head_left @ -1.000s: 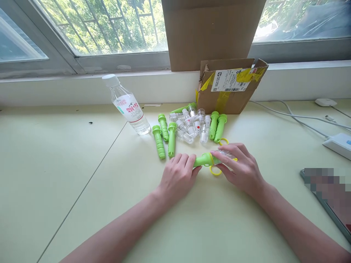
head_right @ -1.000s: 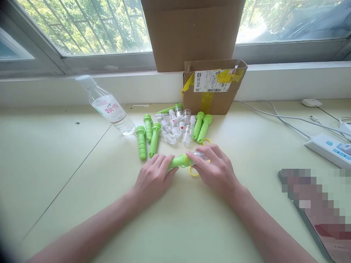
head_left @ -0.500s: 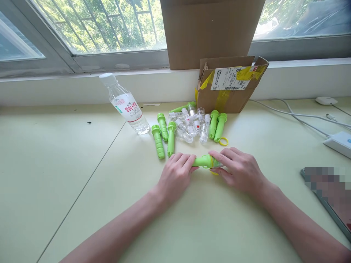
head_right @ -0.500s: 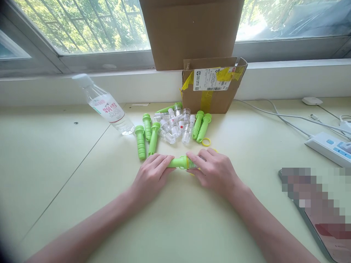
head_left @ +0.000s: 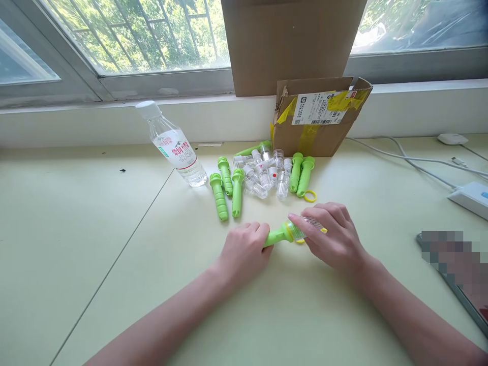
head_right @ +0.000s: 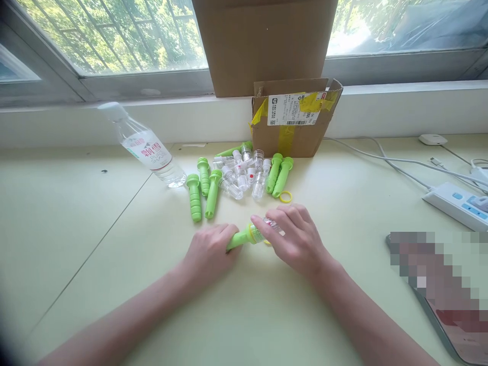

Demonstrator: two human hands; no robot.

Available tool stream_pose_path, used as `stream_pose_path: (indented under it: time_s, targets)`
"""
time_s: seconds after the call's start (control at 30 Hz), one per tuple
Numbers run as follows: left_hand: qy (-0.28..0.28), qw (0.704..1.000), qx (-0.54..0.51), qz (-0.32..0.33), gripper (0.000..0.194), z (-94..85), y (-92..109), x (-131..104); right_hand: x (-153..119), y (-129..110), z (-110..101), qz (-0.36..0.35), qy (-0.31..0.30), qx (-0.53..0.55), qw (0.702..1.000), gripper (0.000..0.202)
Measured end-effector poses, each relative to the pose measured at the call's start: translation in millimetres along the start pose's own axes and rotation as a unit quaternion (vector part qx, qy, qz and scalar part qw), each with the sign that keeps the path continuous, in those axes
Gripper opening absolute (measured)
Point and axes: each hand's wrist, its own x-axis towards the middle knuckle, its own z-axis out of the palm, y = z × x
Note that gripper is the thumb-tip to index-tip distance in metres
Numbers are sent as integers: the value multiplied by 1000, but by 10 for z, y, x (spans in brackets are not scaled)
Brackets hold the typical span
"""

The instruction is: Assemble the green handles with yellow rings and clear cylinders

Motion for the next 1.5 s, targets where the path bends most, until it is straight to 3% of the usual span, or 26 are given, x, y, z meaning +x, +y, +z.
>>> stream_pose_path:
  time_s: [0.07, 0.17, 0.47, 0.57, 0.67, 0.77, 0.87, 0.93, 1.03, 1.17, 1.23, 1.33, 1.5]
  targets:
    - [-56, 998, -20, -22, 13, -27, -1, 17, 5, -26, -9, -16, 19, -39, 999, 37]
    - [-97, 994, -42, -37, 16, -69, -12, 45, 20, -43, -15, -25, 27, -81, 996, 25]
    - [-112, 992, 49, 1, 17, -77, 20, 51, 83, -151, 19, 45, -42, -166, 984, 14]
    - [-90, 989, 108, 45, 23, -91, -14, 42, 73, -199, 32, 74, -99, -155, 980, 16]
    - [-28, 984, 158, 76, 25, -86, -41, 37, 69, -203, 32, 90, -118, -138, 979, 15]
    - [45, 975, 194, 98, 23, -63, -40, 35, 91, -170, 9, 73, -65, -143, 985, 13]
    - [63, 977, 178, 100, 19, -49, -17, 31, 117, -128, -14, 43, 1, -162, 986, 12]
    - [33, 990, 118, 68, 15, -65, 4, 33, 118, -104, -16, 26, 31, -167, 985, 14]
    - [-70, 997, -44, -13, 13, -147, 29, 53, 101, -71, -12, 0, 70, -172, 983, 19]
    - [-262, 926, -263, -71, 26, -277, 33, 96, 91, -35, -14, -33, 100, -167, 980, 20]
    - [-283, 918, -262, -91, 28, -289, 33, 107, 95, -27, -9, -44, 76, -168, 982, 17]
    - [-216, 963, -123, -105, 23, -227, 29, 109, 96, -38, 15, -37, 3, -182, 983, 17]
    - [-147, 987, 62, -26, 15, -110, -39, 112, 81, -97, 44, 61, -151, -124, 979, 16]
